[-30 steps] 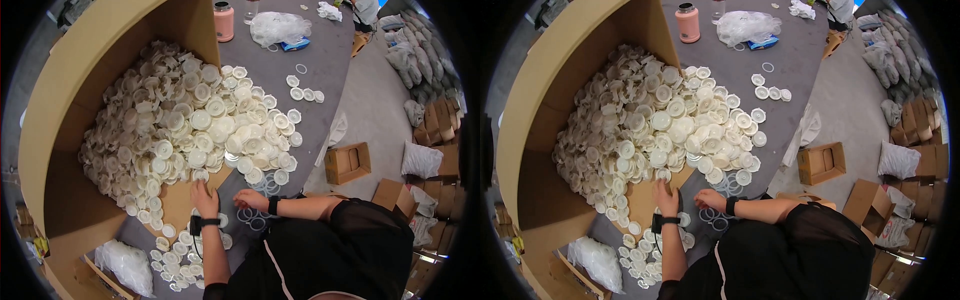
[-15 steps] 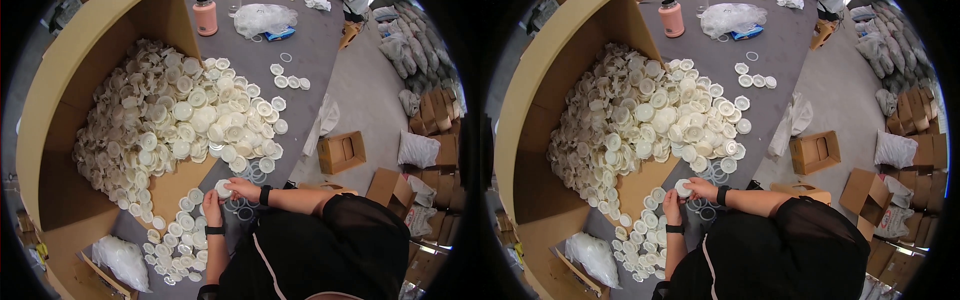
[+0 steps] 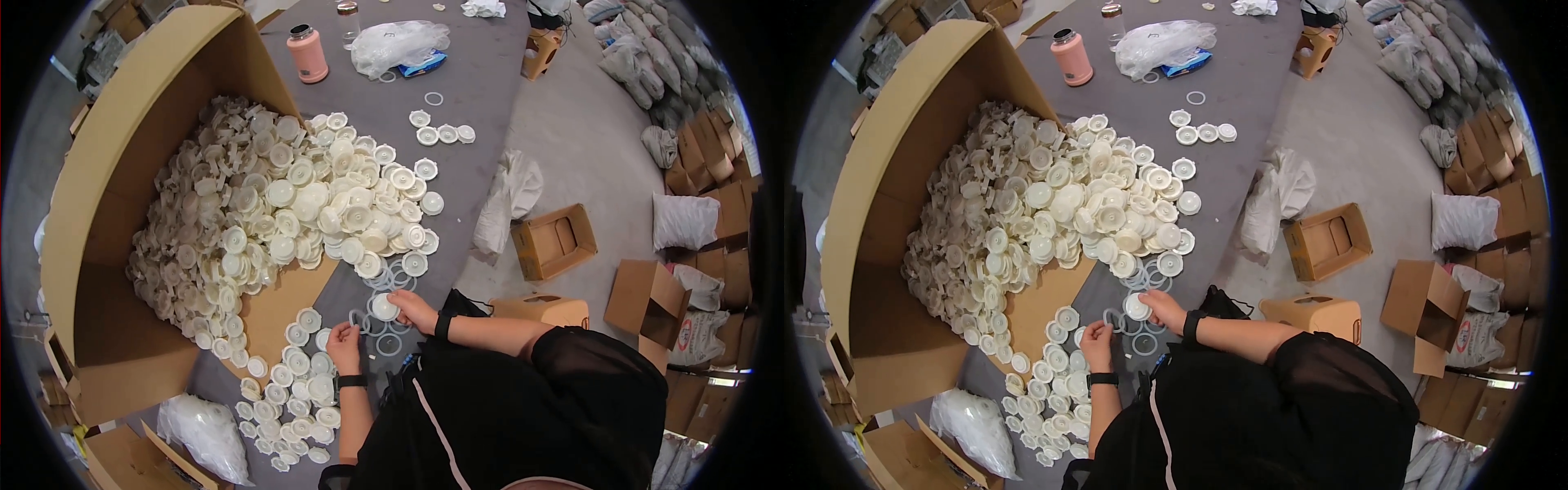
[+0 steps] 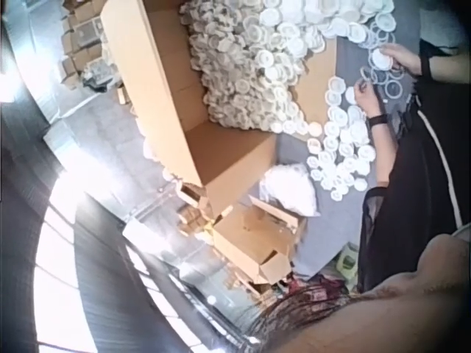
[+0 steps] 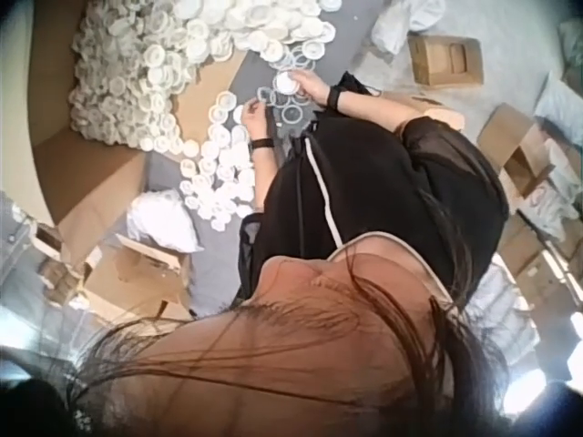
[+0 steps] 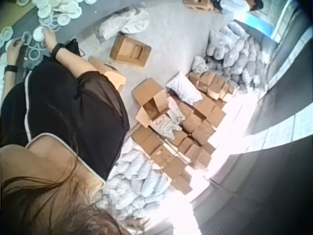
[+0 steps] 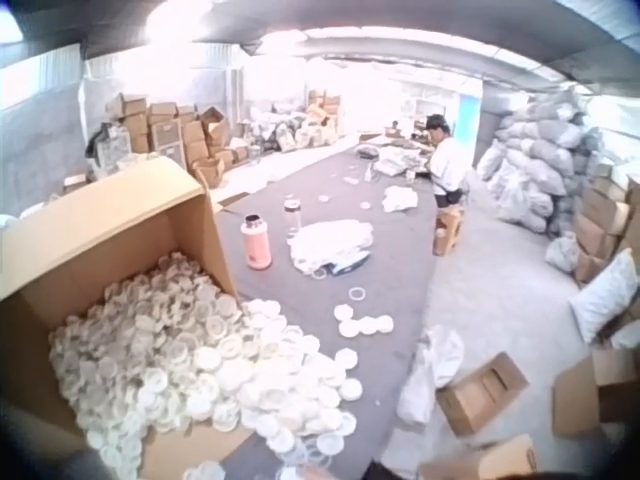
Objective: Assembling small white plastic caps with clear rings at a factory workstation.
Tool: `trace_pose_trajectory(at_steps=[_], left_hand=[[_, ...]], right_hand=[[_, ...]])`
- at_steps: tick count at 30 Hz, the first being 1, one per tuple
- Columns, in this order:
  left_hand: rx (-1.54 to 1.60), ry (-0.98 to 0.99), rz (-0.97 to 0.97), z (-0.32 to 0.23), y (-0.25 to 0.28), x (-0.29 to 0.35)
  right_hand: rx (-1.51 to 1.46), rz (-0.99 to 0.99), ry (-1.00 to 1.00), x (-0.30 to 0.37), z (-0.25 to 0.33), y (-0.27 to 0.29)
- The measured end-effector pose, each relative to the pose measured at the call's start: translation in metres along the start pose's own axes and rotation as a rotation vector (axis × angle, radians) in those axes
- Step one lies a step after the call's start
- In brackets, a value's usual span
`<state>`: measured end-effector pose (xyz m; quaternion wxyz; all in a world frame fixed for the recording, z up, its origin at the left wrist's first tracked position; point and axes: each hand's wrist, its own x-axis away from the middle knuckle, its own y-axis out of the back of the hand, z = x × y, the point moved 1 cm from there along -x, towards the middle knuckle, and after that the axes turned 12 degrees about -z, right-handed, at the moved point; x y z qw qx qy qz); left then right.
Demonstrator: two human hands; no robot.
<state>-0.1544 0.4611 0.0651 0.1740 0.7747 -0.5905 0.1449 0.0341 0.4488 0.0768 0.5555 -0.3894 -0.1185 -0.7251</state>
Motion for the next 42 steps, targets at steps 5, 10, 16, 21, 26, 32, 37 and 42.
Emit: trace_pose_trajectory(at_steps=[5,10,16,21,26,32,37,42], left_hand=[[0.485,0.320,0.131,-0.038,-0.005,0.030],[0.494,0.329,0.090,-0.036,-0.013,0.047],[0.512,0.289,-0.022,-0.032,-0.012,0.051],[0.600,0.282,-0.080,-0.032,-0.015,0.055],[0.696,0.281,-0.038,-0.032,-0.016,0.057],[0.804,0.441,0.119,-0.035,-0.015,0.057],[0.800,0.385,0.155,-0.049,-0.023,0.064],[0.603,0.240,0.227,-0.047,-0.016,0.060]], right_hand=[[-0.106,0.038,-0.130,0.012,0.000,-0.006],[-0.324,0.188,-0.203,0.025,0.003,-0.021],[-0.450,0.322,-0.263,0.029,0.000,-0.023],[-0.483,0.375,-0.270,0.046,0.015,-0.032],[-0.204,0.253,-0.021,0.044,0.005,-0.034],[-0.313,0.203,0.017,0.048,0.004,-0.037],[-0.258,0.189,0.051,0.064,0.017,-0.044],[-0.109,0.314,0.035,0.062,0.020,-0.037]])
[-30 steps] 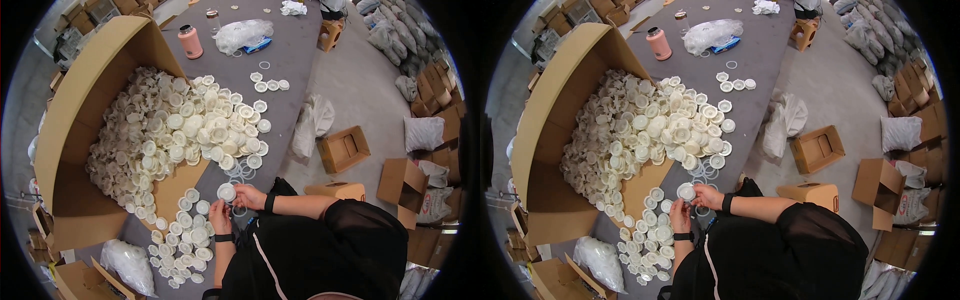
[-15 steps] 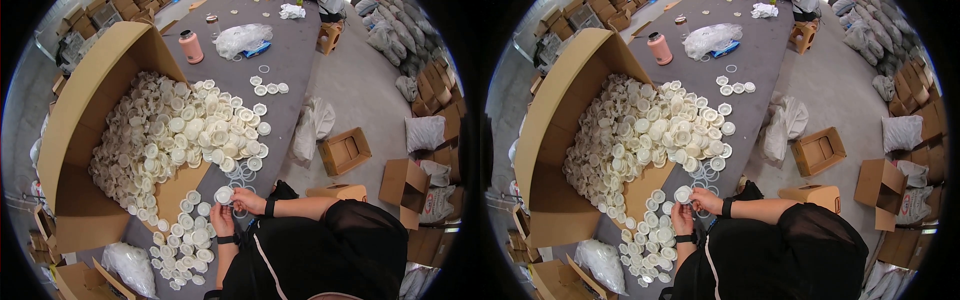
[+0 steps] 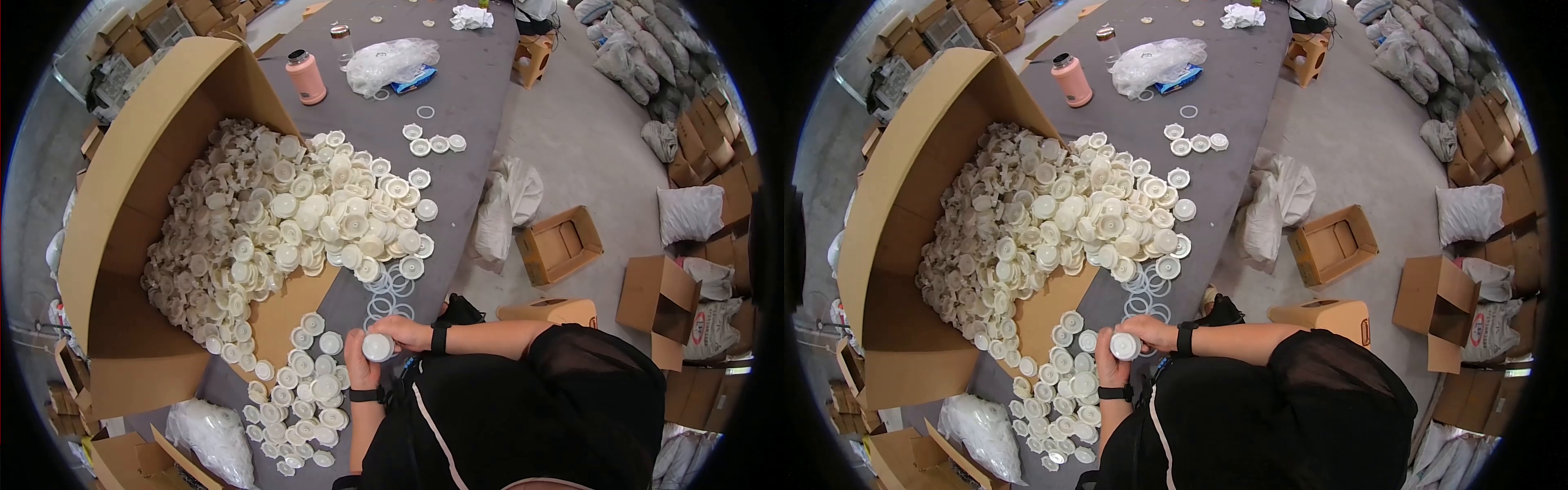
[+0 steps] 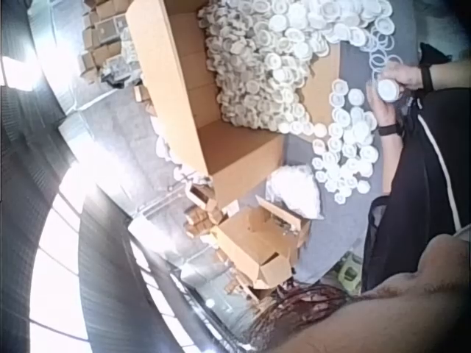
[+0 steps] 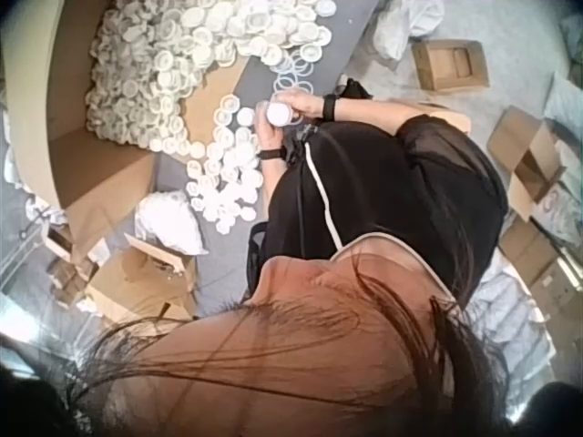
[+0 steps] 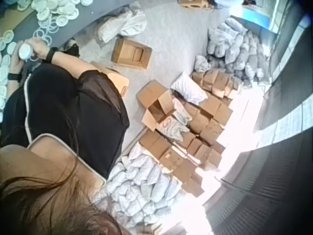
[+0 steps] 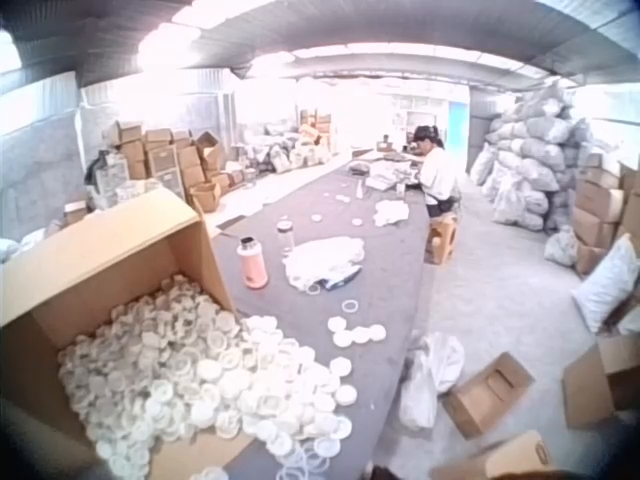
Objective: Assembling small white plastic caps with clear rings at a factory workstation.
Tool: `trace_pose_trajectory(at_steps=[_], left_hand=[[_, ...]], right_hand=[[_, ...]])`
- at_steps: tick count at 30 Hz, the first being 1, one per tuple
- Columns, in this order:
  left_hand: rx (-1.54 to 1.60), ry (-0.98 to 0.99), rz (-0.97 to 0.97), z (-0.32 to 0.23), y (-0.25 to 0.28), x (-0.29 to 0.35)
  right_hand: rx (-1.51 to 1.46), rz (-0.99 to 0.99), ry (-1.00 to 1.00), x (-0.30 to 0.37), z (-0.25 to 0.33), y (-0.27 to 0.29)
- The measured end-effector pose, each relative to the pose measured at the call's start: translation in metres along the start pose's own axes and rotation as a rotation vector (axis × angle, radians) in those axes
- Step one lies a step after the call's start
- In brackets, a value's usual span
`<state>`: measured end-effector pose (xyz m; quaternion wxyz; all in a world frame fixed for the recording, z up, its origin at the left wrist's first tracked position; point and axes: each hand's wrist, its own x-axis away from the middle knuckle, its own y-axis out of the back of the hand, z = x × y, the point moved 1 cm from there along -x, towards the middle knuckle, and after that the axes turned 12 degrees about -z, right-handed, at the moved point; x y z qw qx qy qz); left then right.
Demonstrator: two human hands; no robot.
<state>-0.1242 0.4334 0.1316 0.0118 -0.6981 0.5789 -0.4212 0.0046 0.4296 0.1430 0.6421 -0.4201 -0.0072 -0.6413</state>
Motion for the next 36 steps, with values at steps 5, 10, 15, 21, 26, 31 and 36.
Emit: trace_pose_trajectory(at_steps=[5,10,15,21,26,31,36], left_hand=[[-0.296,-0.014,-0.086,-0.011,0.017,-0.004],[-1.320,-0.369,-0.275,-0.059,0.062,-0.026],[-1.289,-0.668,-0.174,-0.052,0.027,-0.070],[-1.183,-0.875,-0.053,-0.002,-0.063,-0.136],[-1.221,-0.862,-0.137,-0.003,-0.070,-0.162],[-1.289,-0.807,-0.198,-0.010,-0.054,-0.137],[-1.557,-1.100,-0.389,-0.011,-0.036,-0.113]], right_hand=[[0.250,0.100,-0.236,-0.003,-0.005,0.005],[0.250,0.001,-0.346,-0.011,-0.022,0.033],[0.151,-0.210,-0.281,-0.026,-0.007,0.068],[0.117,-0.299,-0.330,-0.043,0.014,0.087],[0.069,-0.251,-0.305,-0.053,0.027,0.086],[0.101,-0.253,-0.271,-0.070,0.024,0.079],[0.115,-0.378,-0.236,-0.079,0.016,0.073]])
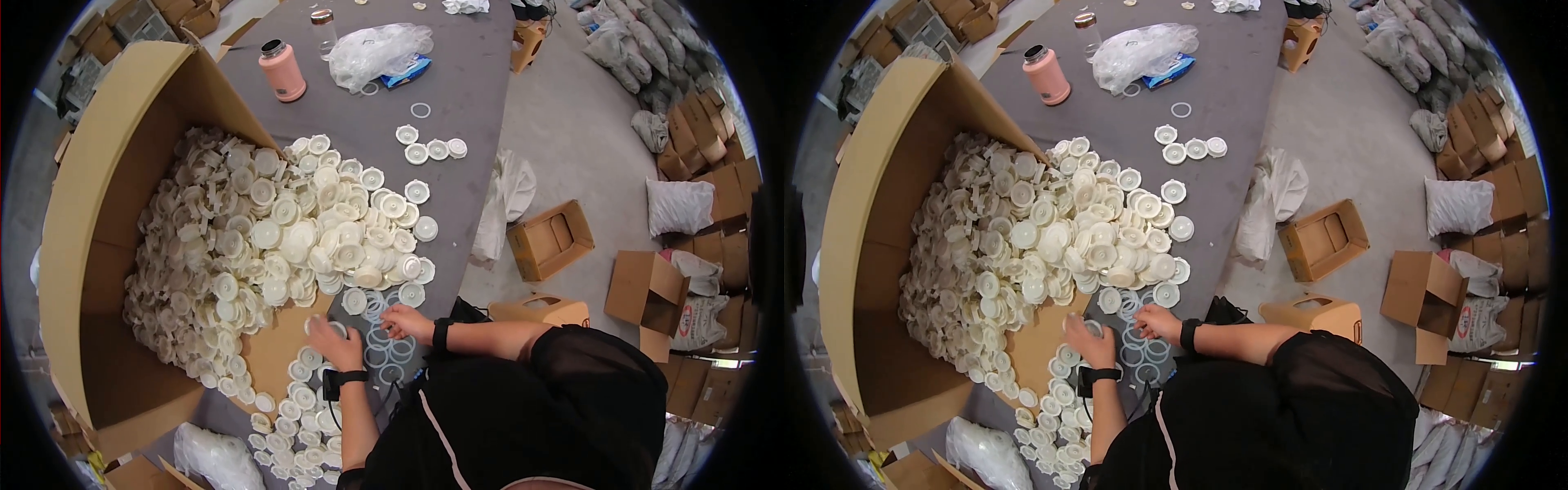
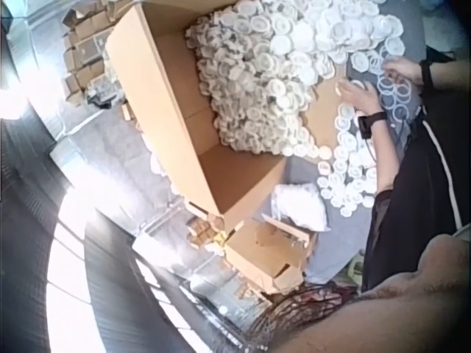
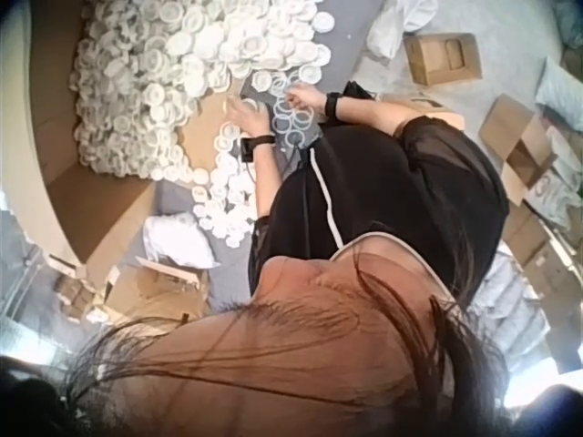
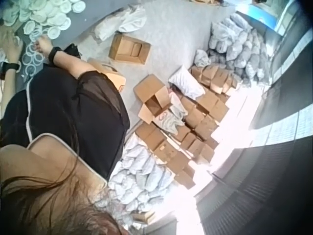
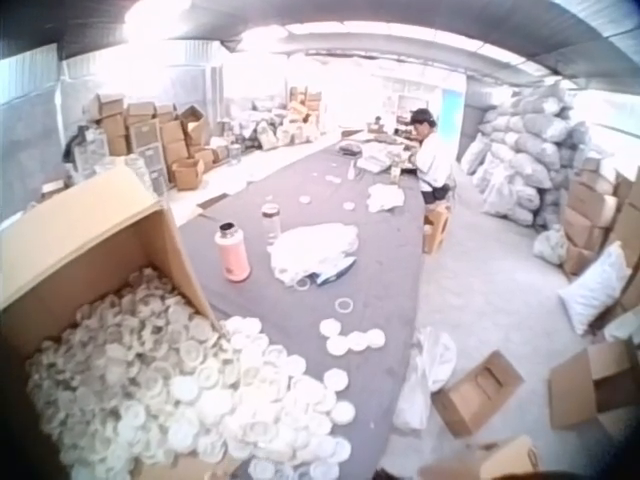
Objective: Assembling small white plastic caps with clear rings at a factory workstation.
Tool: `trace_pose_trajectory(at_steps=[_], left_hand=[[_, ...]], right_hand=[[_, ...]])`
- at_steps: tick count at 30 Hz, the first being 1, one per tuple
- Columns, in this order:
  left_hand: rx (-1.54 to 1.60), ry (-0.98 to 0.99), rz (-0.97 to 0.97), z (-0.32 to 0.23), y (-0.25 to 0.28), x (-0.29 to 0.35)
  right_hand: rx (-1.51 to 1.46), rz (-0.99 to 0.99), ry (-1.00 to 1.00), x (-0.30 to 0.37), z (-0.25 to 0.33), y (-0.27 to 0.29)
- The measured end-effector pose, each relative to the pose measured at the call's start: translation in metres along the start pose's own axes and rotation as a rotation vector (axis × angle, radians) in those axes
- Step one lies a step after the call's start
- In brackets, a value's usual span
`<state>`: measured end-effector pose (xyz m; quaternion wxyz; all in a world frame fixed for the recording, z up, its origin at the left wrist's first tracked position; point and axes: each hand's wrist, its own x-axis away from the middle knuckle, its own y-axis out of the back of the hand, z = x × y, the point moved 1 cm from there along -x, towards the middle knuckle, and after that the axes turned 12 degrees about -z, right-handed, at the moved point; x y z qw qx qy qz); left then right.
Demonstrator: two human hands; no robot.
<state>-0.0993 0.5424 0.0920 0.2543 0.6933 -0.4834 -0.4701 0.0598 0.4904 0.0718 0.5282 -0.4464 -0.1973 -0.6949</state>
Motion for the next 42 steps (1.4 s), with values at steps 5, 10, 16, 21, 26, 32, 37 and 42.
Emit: trace_pose_trajectory(at_steps=[5,10,16,21,26,32,37,42], left_hand=[[0.213,-0.246,0.201,0.002,-0.020,0.018],[0.641,0.394,0.264,0.012,-0.029,0.012],[1.206,0.941,0.614,0.006,0.000,0.028],[0.176,0.049,0.364,0.026,0.013,0.063],[0.063,0.002,0.310,0.033,0.013,0.082],[0.169,0.253,0.342,0.032,0.033,0.084],[0.740,0.768,0.280,0.042,0.057,0.085],[1.266,1.216,0.354,0.025,0.075,0.082]], right_hand=[[-0.027,0.023,-0.033,0.002,-0.005,-0.001],[-0.023,0.016,0.028,0.012,-0.005,-0.001],[-0.359,0.126,0.009,0.020,-0.002,-0.001],[-0.227,0.113,0.042,0.014,-0.015,0.004],[-0.250,0.048,0.010,0.029,-0.024,0.009],[-0.213,-0.029,0.082,0.034,-0.037,0.008],[-0.261,0.040,0.045,0.043,-0.042,-0.001],[-0.330,0.151,-0.036,0.046,-0.052,-0.017]])
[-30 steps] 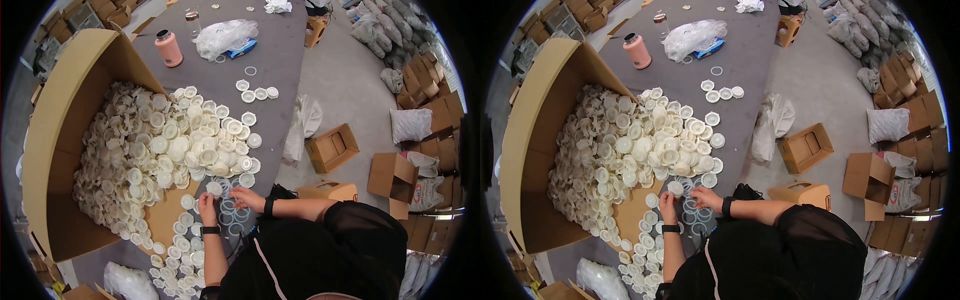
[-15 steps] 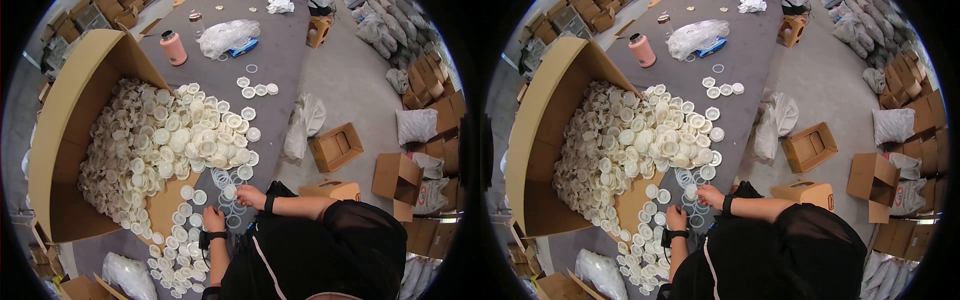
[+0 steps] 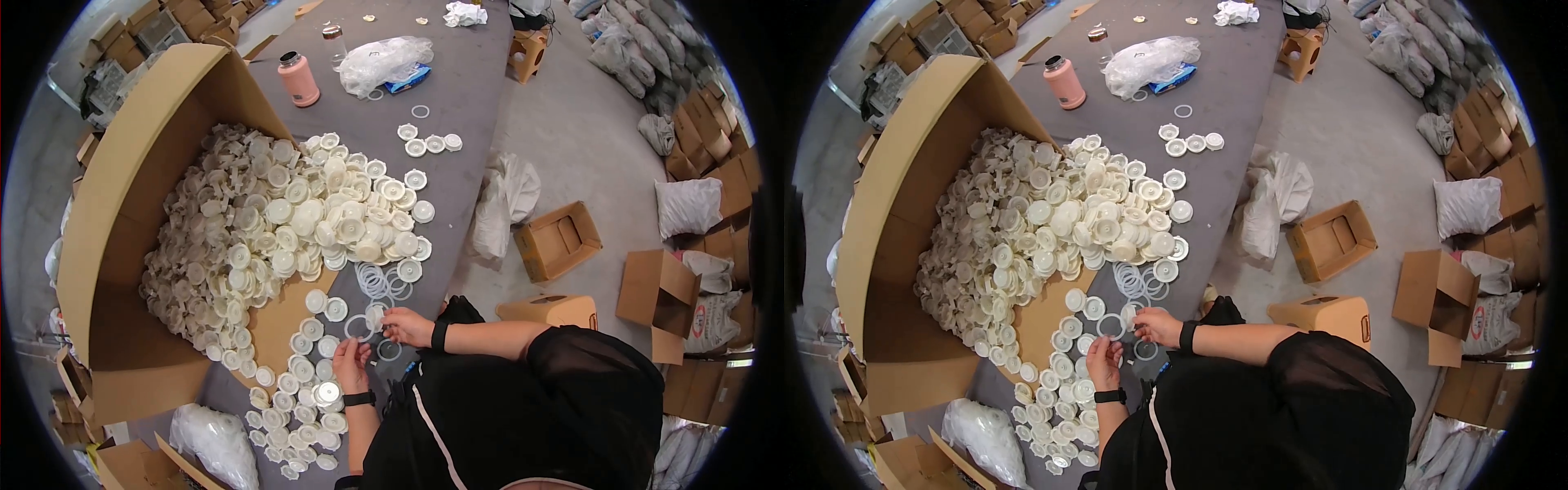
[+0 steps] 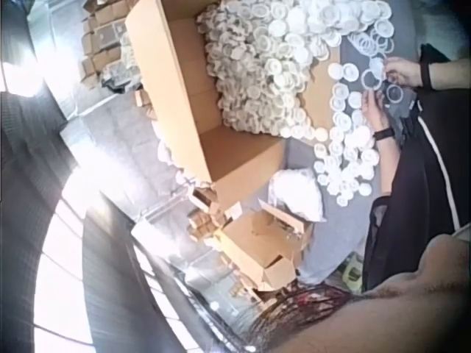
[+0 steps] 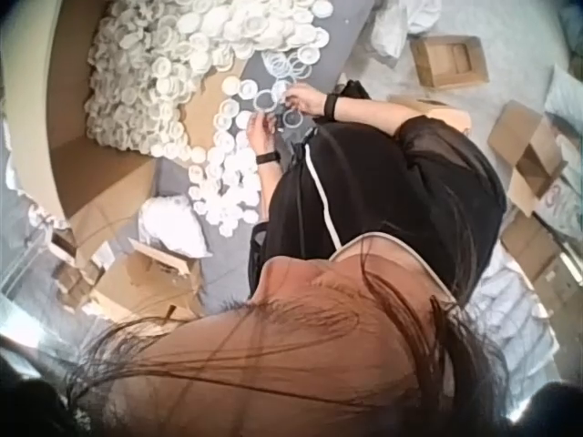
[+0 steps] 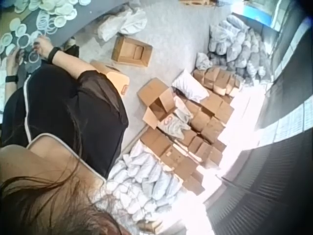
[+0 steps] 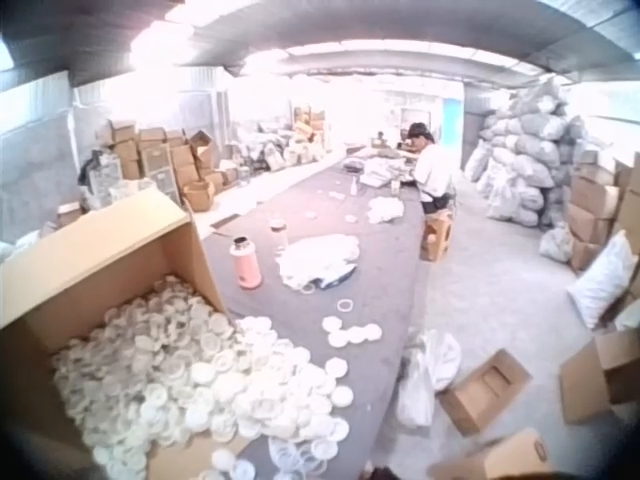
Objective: Assembling small white plastic caps with clear rings at a factory workstation.
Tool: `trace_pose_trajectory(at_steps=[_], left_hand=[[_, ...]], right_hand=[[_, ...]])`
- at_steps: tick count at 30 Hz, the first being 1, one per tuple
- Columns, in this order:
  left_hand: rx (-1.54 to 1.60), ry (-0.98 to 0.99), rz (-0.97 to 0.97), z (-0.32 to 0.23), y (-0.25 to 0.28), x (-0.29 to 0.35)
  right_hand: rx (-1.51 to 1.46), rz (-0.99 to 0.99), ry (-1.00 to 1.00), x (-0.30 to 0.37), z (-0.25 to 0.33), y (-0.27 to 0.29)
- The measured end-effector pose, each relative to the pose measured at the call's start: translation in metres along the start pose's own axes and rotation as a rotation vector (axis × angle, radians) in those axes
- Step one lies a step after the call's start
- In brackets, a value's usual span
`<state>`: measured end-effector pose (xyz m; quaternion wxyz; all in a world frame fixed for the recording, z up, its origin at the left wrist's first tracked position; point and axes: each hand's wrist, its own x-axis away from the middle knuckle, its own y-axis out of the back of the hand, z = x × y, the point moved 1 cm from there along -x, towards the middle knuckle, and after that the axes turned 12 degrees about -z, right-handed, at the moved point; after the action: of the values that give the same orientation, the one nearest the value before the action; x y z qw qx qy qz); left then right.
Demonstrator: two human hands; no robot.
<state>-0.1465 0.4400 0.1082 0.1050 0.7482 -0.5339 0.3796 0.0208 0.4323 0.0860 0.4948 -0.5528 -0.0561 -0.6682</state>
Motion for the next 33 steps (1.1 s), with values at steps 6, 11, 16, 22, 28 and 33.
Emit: trace_pose_trajectory(at_steps=[6,11,16,22,28,33], left_hand=[[-0.202,-0.578,-0.188,-0.005,-0.006,0.008],[-0.802,-1.204,0.005,-0.018,-0.021,0.025],[-0.845,-1.256,0.027,-0.013,-0.022,0.031],[-0.815,-1.246,0.040,-0.010,-0.027,0.039],[-0.780,-1.209,0.012,-0.007,-0.029,0.041],[-0.439,-0.823,-0.085,0.005,-0.025,0.037]], right_hand=[[0.026,0.101,-0.032,0.007,-0.004,-0.012],[0.009,0.179,-0.037,0.013,0.000,-0.016],[-0.064,0.207,-0.065,0.012,0.000,-0.016],[-0.114,0.231,-0.099,0.014,0.000,-0.016],[-0.039,0.222,-0.016,0.020,0.001,-0.014],[-0.026,0.209,0.035,0.026,0.002,-0.016]])
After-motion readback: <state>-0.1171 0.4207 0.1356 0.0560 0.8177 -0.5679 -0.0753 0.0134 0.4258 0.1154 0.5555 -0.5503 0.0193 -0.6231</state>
